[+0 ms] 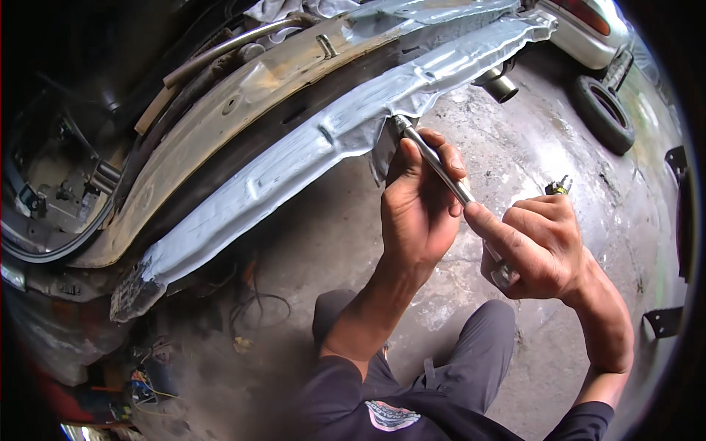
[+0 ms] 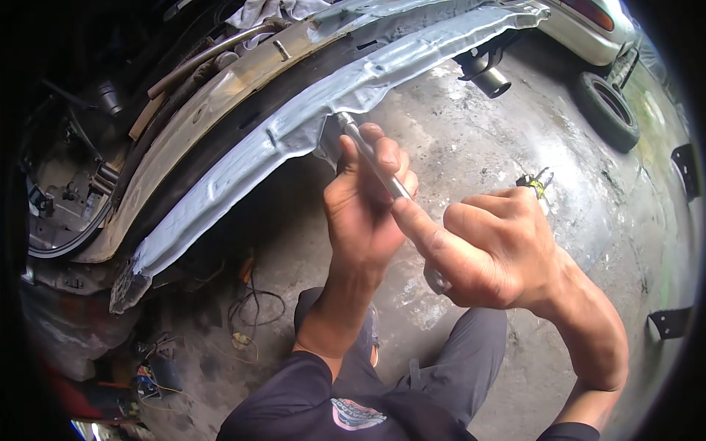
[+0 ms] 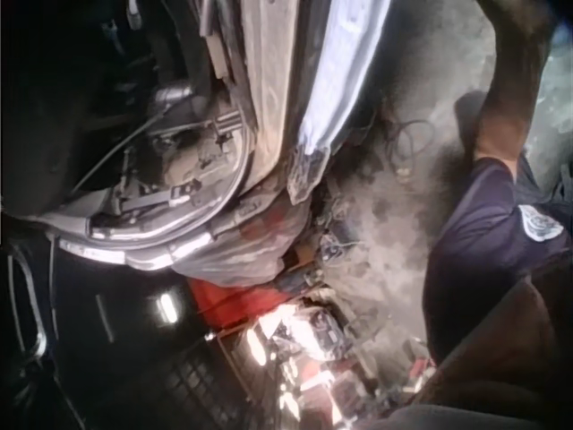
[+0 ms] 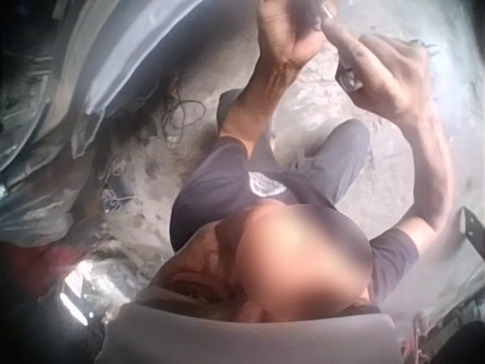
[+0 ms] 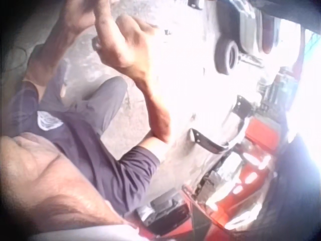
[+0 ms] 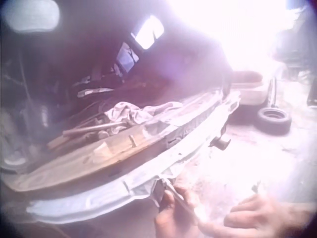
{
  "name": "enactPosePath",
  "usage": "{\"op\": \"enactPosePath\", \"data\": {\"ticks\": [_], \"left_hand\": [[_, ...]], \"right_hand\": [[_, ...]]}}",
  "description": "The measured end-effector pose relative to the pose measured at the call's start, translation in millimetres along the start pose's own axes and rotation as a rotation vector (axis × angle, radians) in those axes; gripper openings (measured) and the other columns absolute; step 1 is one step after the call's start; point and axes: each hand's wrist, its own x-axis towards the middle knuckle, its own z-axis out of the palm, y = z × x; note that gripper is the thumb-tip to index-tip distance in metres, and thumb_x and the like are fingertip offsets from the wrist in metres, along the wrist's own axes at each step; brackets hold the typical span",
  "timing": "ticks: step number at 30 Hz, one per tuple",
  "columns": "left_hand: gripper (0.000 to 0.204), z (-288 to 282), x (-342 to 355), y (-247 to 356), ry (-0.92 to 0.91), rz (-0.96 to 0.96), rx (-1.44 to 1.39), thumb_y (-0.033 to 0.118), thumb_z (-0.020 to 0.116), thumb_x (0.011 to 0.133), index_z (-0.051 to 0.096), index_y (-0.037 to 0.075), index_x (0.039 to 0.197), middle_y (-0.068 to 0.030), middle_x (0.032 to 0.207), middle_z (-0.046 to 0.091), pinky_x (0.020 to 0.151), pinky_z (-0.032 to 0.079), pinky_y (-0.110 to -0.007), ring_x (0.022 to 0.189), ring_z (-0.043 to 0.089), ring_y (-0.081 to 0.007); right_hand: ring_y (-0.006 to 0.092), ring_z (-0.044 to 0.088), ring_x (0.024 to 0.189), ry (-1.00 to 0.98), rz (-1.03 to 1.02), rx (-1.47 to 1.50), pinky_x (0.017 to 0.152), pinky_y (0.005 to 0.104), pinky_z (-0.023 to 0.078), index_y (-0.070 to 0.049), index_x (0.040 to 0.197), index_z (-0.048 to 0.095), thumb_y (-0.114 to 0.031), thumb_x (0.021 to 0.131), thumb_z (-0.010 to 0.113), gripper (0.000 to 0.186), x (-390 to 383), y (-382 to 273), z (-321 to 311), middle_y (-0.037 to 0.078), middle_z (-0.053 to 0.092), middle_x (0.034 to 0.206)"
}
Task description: The person uses a ratchet with an extension to loosen and remove bolts from the metal frame of a car chassis, then pulls on a metal component by hand.
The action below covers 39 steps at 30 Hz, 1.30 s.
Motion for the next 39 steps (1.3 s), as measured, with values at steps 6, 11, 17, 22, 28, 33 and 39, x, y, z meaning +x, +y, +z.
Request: {"op": "enactPosePath", "data": {"ticks": [6,11,17,22,28,33,39], "left_hand": [[0.04,6,-7,-13,0.071,0.015,0.029,0.041,0.051,0.104,0.057,0.006,0.121,-0.0127,0.091,0.065,0.062,0.05,-0.029,0.073,0.06,-0.0172],[0.037,0,-7,-7,-0.017,-0.041,-0.008,0.041,0.052,0.104,0.058,0.006,0.115,-0.0134,0.089,0.066,0.073,0.052,-0.033,0.079,0.064,-0.0209],[0.037,16,-15,0,0.191,-0.041,0.103,0.04,0.048,0.106,0.058,0.006,0.113,-0.0134,0.087,0.068,0.052,0.051,-0.029,0.073,0.067,-0.0208],[0.034,18,-13,0,0.21,-0.053,0.128,0.038,0.046,0.107,0.058,0.006,0.113,-0.0133,0.087,0.068,0.052,0.052,-0.028,0.07,0.066,-0.0178],[0.033,28,-15,3,0.296,-0.038,0.208,0.035,0.047,0.107,0.059,0.004,0.111,-0.0136,0.086,0.069,0.051,0.051,-0.027,0.066,0.066,-0.0173],[0.033,30,-14,13,0.358,-0.008,0.428,0.032,0.049,0.106,0.062,0.001,0.104,-0.0154,0.083,0.07,0.048,0.051,-0.026,0.057,0.064,-0.0173],[0.038,40,-14,23,0.403,-0.076,0.605,0.036,0.053,0.105,0.061,-0.001,0.108,-0.0136,0.083,0.07,0.051,0.053,-0.027,0.061,0.064,-0.016]], "right_hand": [[0.0161,0.054,0.046,-0.063,0.064,0.034,0.041,0.0329,0.042,-0.003,0.13,0.06,-0.005,0.055,0.071,0.076,-1,0,-4,-0.002,0.048,0.058],[0.0161,0.056,0.047,-0.019,0.102,0.053,0.041,0.0328,0.043,-0.002,0.127,0.062,-0.004,0.056,0.071,0.072,-2,-7,1,-0.002,0.05,0.058],[0.0238,0.071,0.061,0.223,0.299,0.225,0.052,0.0318,0.052,0.002,0.117,0.066,0.006,0.06,0.068,0.057,-4,-25,22,0.011,0.071,0.078],[0.0229,0.072,0.063,0.124,0.321,0.229,0.056,0.0311,0.054,0.0,0.115,0.068,0.004,0.061,0.069,0.055,-5,-19,12,0.011,0.074,0.085],[0.0216,0.069,0.059,0.306,0.36,0.245,0.056,0.0305,0.053,0.0,0.115,0.069,0.003,0.06,0.069,0.055,-8,-28,27,0.011,0.073,0.08],[0.0102,0.066,0.068,0.563,0.701,0.444,0.064,0.0252,0.051,0.0,0.118,0.068,-0.001,0.069,0.07,0.049,-6,-56,55,0.007,0.071,0.085],[0.0074,0.063,0.086,0.748,0.865,0.768,0.075,0.0221,0.05,0.001,0.122,0.067,-0.008,0.078,0.076,0.045,-3,-75,65,0.007,0.071,0.107]]}}
